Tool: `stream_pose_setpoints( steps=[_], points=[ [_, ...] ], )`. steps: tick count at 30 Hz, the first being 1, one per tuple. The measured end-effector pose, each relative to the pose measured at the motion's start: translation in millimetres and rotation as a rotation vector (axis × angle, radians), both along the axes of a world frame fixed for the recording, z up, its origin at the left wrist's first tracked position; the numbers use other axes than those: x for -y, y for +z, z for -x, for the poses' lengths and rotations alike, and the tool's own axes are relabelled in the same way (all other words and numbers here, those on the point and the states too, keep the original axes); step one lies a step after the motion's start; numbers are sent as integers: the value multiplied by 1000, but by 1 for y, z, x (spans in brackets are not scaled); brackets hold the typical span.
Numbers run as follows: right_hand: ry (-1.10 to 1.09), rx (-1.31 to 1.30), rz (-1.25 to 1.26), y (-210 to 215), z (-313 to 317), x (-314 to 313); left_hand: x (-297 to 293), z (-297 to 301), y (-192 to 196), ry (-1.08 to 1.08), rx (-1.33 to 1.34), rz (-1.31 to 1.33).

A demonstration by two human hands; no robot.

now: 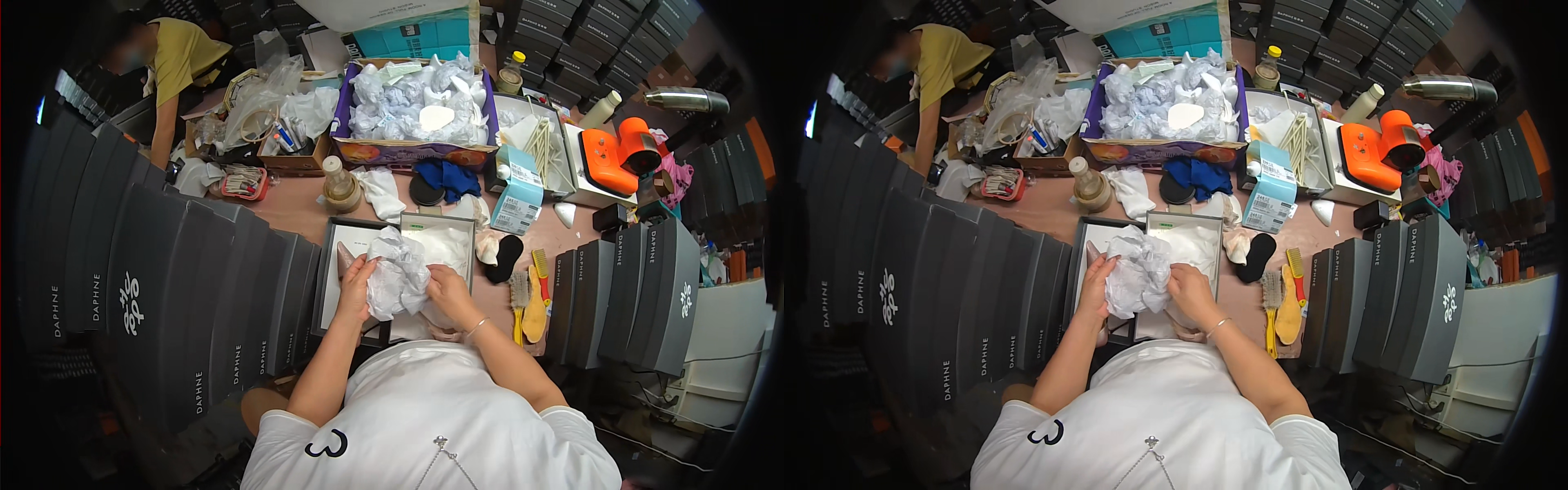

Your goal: Package high-heeled shoes into boxes using protective wrapping and inserts.

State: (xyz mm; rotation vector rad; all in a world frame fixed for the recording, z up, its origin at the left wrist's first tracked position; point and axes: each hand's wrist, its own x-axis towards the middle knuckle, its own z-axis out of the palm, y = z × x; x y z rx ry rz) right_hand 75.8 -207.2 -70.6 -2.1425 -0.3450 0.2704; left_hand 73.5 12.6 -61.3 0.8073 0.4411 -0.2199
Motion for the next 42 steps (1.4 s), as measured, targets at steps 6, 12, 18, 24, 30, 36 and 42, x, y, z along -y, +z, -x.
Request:
stream_pose_setpoints(
  steps=[6, 12, 18, 24, 30, 36, 42],
  points=[
    [17, -71, -28, 36, 3, -7, 1, -2, 5, -64, -46, 138],
    [-529, -563, -788, -36, -4, 39, -20, -7, 6, 72, -9, 162],
    [-786, -423, -1441, 18, -17, 127, -78, -7, -38, 63, 30, -221],
    [-561, -445, -1342, 79, -11, 130, -23, 3, 72, -270, 534, -1579],
    [-298, -524, -1107, 91, -5, 68, 85, -19, 90, -857, 717, -858],
    [-711, -241, -829, 104, -13, 113, 65, 24, 61, -842, 611, -874],
    [-664, -350, -892, 58, 2, 128, 19, 54, 26, -884, 138, -832]
  ],
)
